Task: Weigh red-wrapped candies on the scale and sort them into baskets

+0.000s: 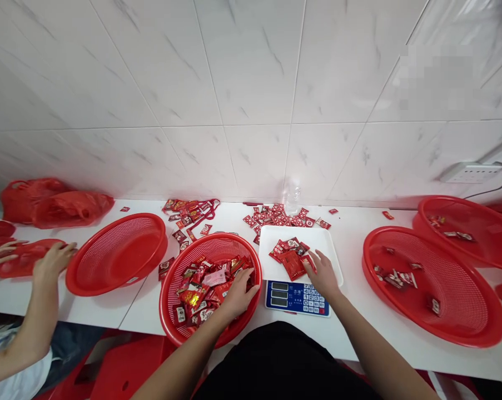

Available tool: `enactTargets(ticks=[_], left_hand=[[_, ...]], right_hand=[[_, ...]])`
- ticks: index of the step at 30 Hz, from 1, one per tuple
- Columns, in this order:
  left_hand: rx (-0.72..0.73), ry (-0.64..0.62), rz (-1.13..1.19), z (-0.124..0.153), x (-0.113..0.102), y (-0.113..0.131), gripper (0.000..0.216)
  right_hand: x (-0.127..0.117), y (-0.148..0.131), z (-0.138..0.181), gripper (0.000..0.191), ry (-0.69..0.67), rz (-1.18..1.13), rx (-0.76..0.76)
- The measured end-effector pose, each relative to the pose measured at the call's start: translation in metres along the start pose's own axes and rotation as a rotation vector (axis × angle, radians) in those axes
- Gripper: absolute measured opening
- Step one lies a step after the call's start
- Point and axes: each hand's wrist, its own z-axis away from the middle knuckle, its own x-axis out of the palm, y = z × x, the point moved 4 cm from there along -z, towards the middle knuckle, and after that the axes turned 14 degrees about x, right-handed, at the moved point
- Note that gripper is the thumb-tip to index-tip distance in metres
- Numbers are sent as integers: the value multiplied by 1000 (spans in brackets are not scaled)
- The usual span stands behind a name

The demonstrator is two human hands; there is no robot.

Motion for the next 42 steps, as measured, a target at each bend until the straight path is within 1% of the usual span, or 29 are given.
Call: enactTargets(ticks=[4,6,8,12,14,16,17,19,21,25,28,32,36,39,42], left_hand=[[-26,-6,-16,5,-6,2,51],[-25,-11,-23,5,-7,4,50],[-23,-12,-21,6,-7,6,50],[18,10,-49,4,-10,10,48],[85,26,-109,-1,-15,17,46],[167,25,-166,-12,-17,28,44],[204,12,-181,-20,-17,34,44],[251,-38,-186,-41,-12,45,47],[251,-104,-177,-67,-2,51,54],[127,-217,-192,-119,22,49,67],[20,-288,-223,-146,34,42,73],[-70,-318,-234,-168,37,33,76],[-161,-326,-213,-184,38,28,77],[-200,-322,-163,-193,42,29,71],[-215,-322,-79,-196,52,35,58]], right_hand=[[31,-43,6,63,-87,141,-91],[40,-58,6,66,-112,219,-121],[45,-66,2,67,-146,296,-151],[46,-66,-5,60,-199,390,-263],[44,-61,-5,58,-197,401,-341],[42,-53,-4,61,-167,395,-371],[40,-49,-3,64,-142,387,-354],[37,-39,-3,67,-95,369,-275],[35,-29,-2,62,-87,359,-204],[28,-19,-1,53,-116,346,-213],[17,-12,-2,48,-106,315,-194],[3,2,-11,46,-88,202,-19],[-7,10,-29,48,-67,108,122],[-11,9,-48,50,-74,27,196],[-7,-1,-62,50,-108,-69,205]])
